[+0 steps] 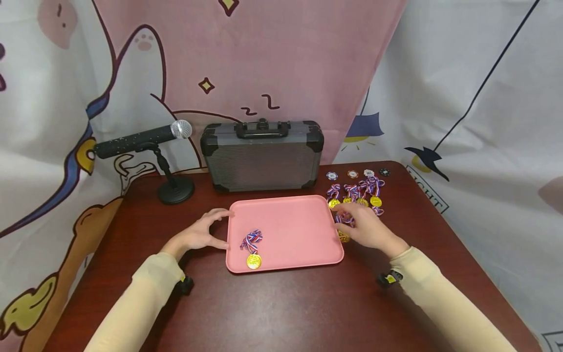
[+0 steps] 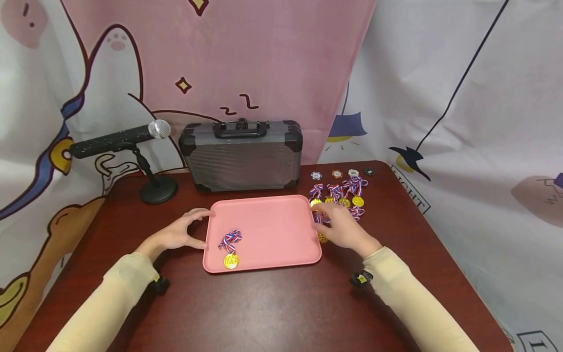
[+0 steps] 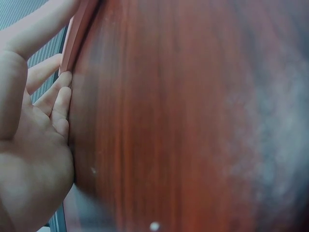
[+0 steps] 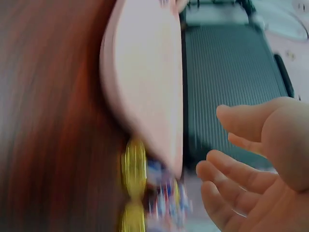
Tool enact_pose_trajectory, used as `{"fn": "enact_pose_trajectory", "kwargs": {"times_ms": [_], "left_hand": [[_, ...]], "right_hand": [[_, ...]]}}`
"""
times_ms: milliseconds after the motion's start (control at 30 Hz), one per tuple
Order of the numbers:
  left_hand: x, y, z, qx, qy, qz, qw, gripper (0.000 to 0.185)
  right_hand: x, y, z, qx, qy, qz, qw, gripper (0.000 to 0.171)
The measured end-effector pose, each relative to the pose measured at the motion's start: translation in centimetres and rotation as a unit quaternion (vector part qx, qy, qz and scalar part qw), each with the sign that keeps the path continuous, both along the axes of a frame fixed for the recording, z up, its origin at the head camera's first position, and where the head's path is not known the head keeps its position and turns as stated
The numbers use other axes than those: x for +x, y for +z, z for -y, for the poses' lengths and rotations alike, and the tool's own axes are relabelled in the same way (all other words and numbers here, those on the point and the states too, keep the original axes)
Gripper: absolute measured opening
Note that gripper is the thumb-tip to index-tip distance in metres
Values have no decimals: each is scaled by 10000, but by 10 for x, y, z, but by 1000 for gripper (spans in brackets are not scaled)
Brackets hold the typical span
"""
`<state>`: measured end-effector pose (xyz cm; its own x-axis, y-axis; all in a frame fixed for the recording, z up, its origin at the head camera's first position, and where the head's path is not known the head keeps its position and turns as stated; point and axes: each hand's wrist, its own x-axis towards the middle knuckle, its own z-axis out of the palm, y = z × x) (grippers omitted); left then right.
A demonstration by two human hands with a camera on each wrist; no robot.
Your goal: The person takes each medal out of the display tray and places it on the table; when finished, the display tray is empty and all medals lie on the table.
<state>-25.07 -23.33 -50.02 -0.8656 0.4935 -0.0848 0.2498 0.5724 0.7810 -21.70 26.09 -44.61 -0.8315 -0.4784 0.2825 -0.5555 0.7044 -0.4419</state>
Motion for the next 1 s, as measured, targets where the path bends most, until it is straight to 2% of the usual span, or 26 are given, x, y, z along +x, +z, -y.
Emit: {"fn": "enact_pose_trajectory", "kwargs": {"times_ms": [167,333,467,600,700,900,1000], "left_hand": [[-1,-2,-1,49,-32,9,10000,95],[-2,-2,-2,78,-39,-5,10000,94],[-1,-2,-1,78,-50,-40,9999,94],[-1,-1,-1,108,-69,-98,9999,94],[-1,-3,-1,92,-75,-114,9999,95],[1,-3,1,69,-42,-52,10000,95],[1,-1,1,105,-52,-70,9999,94]], "right_hand": [[5,-2,53,-612,878,699,9918,37],[10,-6,102,-594,1540,1233,9785,38],[15,-9,138,-236,1964,1307,9715,39],[20,-15,164,-18,2445,1143,9629,37],[21,-20,176,73,2582,1115,9596,36],[21,-26,188,664,2428,984,9628,42],[23,-26,193,1052,2349,804,9629,34]]}}
